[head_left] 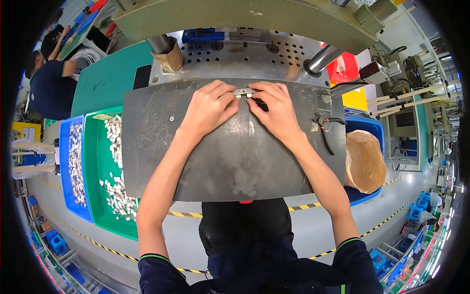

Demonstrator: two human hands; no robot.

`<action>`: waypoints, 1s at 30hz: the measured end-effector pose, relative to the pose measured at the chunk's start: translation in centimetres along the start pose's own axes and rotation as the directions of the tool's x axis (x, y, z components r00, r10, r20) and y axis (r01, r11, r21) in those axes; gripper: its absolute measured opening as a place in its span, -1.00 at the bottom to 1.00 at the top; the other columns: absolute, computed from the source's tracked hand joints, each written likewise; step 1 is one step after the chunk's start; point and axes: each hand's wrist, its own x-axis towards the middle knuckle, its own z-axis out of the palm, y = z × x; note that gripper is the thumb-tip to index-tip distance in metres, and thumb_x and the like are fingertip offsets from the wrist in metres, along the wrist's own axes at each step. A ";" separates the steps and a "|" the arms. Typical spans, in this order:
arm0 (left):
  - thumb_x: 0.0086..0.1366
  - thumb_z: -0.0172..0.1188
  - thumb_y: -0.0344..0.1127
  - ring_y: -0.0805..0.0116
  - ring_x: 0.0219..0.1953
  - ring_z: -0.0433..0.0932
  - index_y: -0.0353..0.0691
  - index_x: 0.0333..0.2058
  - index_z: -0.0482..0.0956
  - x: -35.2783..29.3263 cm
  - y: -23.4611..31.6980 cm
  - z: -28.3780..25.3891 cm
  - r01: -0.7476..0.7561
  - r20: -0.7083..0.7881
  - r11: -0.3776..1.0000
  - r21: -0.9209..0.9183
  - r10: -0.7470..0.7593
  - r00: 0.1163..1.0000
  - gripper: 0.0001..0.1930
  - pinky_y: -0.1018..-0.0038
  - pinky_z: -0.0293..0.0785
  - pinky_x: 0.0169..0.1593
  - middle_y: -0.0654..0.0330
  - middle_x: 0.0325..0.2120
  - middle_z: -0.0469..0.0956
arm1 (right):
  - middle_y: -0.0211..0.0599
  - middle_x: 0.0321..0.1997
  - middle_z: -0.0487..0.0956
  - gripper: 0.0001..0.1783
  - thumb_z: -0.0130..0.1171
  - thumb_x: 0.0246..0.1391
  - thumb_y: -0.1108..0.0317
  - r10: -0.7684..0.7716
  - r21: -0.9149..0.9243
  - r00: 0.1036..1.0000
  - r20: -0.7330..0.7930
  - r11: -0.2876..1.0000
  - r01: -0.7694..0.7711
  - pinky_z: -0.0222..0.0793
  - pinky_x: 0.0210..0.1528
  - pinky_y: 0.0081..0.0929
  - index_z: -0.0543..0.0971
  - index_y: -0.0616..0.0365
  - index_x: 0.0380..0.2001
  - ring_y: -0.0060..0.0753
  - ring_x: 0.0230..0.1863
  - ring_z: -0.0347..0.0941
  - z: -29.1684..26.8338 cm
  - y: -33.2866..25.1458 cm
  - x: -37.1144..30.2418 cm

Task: The person places a metal bar into a machine, presses two buttons, and removes it. They then attach wires and small white components to the bar, use shears to trim the wires, and place the assembly into a blue bin.

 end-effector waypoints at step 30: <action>0.28 0.34 -0.42 0.03 -0.04 0.65 -0.37 -0.31 0.65 0.3 -1.3 -2.1 0.137 0.182 0.974 -0.181 -0.103 0.978 -0.89 0.22 0.60 0.02 0.10 -0.02 0.67 | -0.28 0.02 0.74 -0.87 0.43 0.10 0.53 0.050 0.230 0.981 0.186 0.969 -0.092 0.59 -0.07 -0.40 0.67 0.31 -0.30 -0.28 -0.14 0.69 -2.6 2.3 1.1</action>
